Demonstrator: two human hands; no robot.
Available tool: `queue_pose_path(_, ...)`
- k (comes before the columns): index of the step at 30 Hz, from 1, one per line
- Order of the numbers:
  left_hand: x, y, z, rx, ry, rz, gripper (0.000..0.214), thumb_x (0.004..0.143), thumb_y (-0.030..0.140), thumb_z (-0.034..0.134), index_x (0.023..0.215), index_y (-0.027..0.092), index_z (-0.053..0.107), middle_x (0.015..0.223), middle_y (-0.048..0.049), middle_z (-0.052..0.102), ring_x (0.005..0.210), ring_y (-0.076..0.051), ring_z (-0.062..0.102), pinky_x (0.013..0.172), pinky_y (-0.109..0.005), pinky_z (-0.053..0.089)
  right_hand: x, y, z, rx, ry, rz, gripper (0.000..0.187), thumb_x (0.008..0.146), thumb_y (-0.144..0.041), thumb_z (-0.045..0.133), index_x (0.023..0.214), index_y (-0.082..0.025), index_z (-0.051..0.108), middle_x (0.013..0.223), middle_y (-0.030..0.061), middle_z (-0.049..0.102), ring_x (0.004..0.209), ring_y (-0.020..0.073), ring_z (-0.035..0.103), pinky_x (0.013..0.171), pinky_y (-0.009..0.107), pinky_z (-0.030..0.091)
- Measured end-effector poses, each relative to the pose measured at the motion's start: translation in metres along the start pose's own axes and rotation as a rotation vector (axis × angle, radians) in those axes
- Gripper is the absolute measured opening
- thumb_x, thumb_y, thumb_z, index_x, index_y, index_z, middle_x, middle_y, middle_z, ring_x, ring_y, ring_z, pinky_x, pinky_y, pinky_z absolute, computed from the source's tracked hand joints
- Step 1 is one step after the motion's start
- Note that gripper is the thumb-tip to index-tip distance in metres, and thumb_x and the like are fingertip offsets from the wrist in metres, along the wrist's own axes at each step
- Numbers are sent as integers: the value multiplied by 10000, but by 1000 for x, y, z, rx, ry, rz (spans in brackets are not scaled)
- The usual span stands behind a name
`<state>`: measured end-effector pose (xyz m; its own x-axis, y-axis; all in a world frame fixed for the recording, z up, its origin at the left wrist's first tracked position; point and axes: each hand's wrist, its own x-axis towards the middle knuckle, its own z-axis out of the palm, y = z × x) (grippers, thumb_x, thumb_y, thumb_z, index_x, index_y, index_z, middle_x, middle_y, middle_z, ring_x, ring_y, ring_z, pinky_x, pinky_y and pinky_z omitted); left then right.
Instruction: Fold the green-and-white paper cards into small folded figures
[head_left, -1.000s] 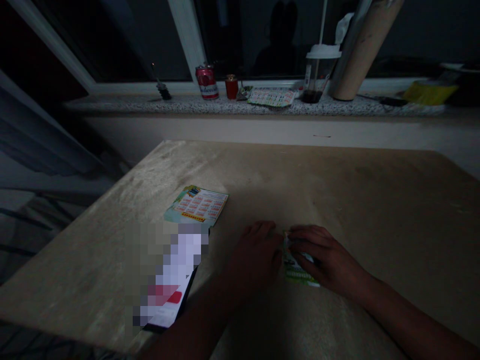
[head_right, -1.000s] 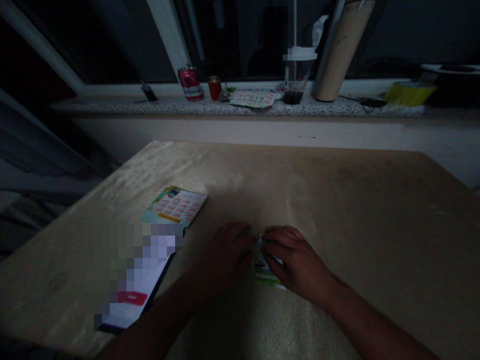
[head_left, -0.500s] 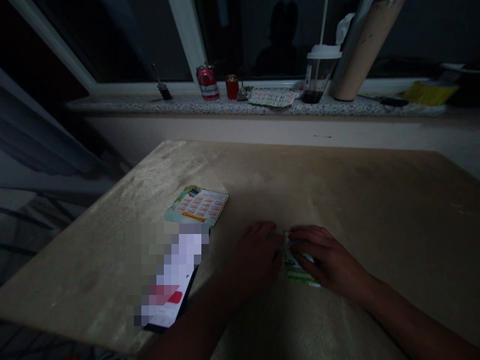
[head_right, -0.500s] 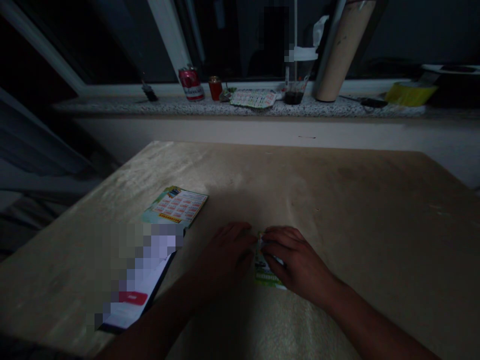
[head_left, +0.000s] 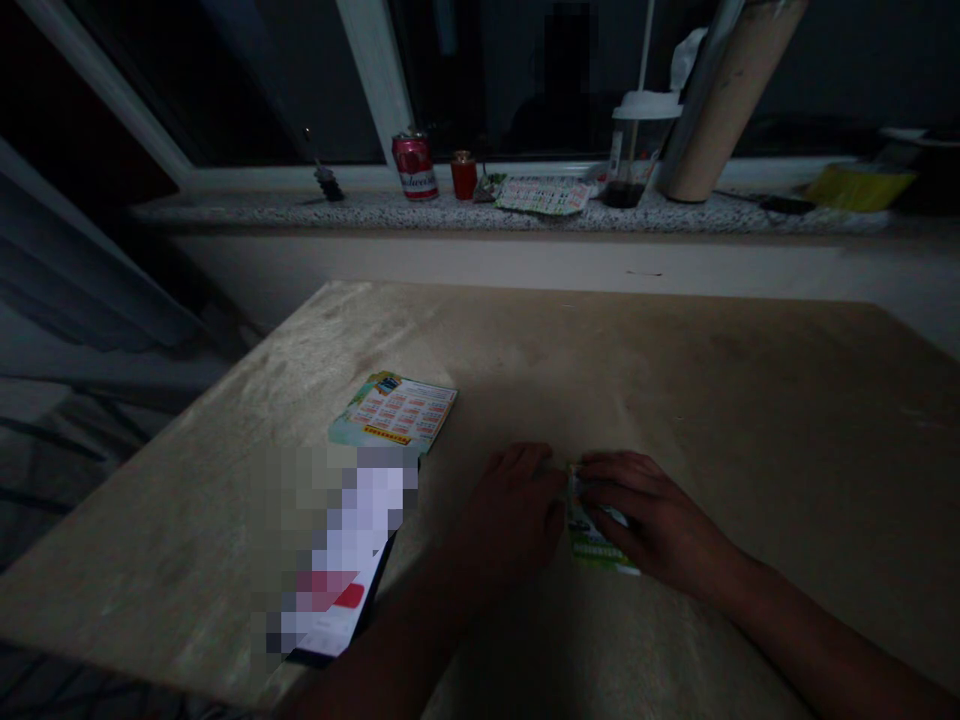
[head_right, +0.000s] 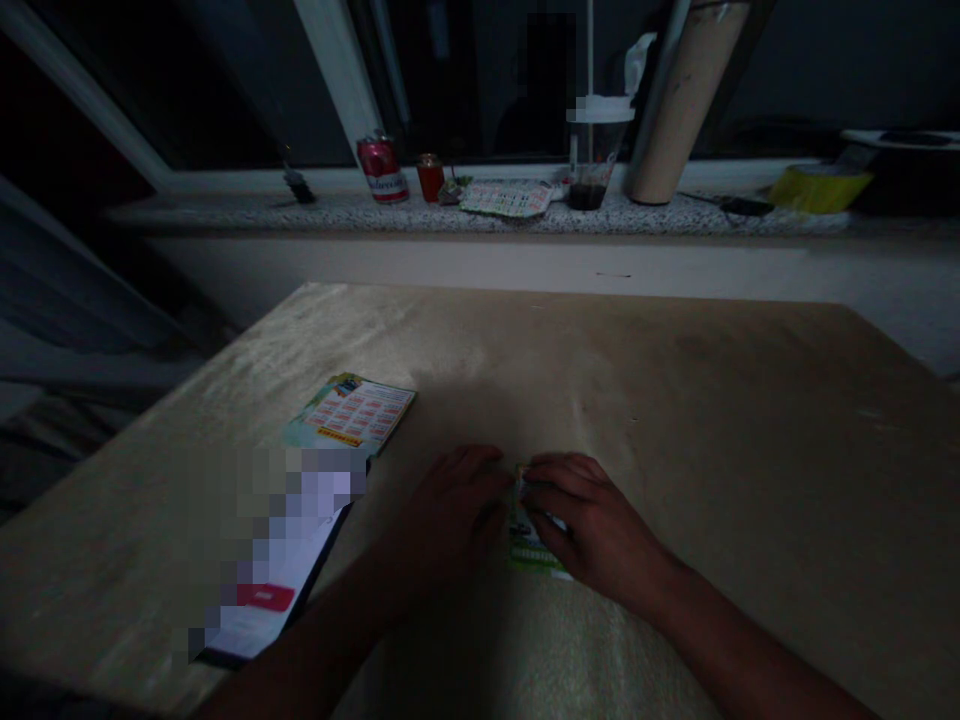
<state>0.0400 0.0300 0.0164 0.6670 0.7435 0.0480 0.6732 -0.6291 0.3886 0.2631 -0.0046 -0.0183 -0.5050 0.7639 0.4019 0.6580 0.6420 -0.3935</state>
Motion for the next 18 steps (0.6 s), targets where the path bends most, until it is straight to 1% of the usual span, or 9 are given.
queue_pose_path(7, -1, -3, 3, -5, 12, 18, 253, 951, 183, 553, 1173, 169, 674, 1316, -124, 609, 1258, -289, 531, 1093, -474, 433, 1, -2, -2, -2, -5, 13, 178, 974, -204, 616, 1120, -203, 717, 1216, 112, 721, 1178, 274, 652, 994, 491, 537)
queue_pose_path(14, 0, 0, 3, 3, 16, -1, 224, 952, 194, 560, 1134, 160, 684, 1322, -138, 605, 1231, -293, 550, 1081, -473, 441, 2, -2, -2, -6, 3, -7, 172, 973, -199, 618, 1119, -205, 708, 1210, 111, 724, 1164, 279, 661, 989, 488, 540)
queue_pose_path(18, 0, 2, 5, -21, 49, -14, 220, 957, 217, 568, 1129, 150, 688, 1312, -143, 608, 1208, -297, 561, 1067, -485, 450, 2, -2, -1, 2, 5, 1, 176, 965, -195, 631, 1121, -205, 711, 1206, 109, 725, 1166, 281, 656, 991, 494, 540)
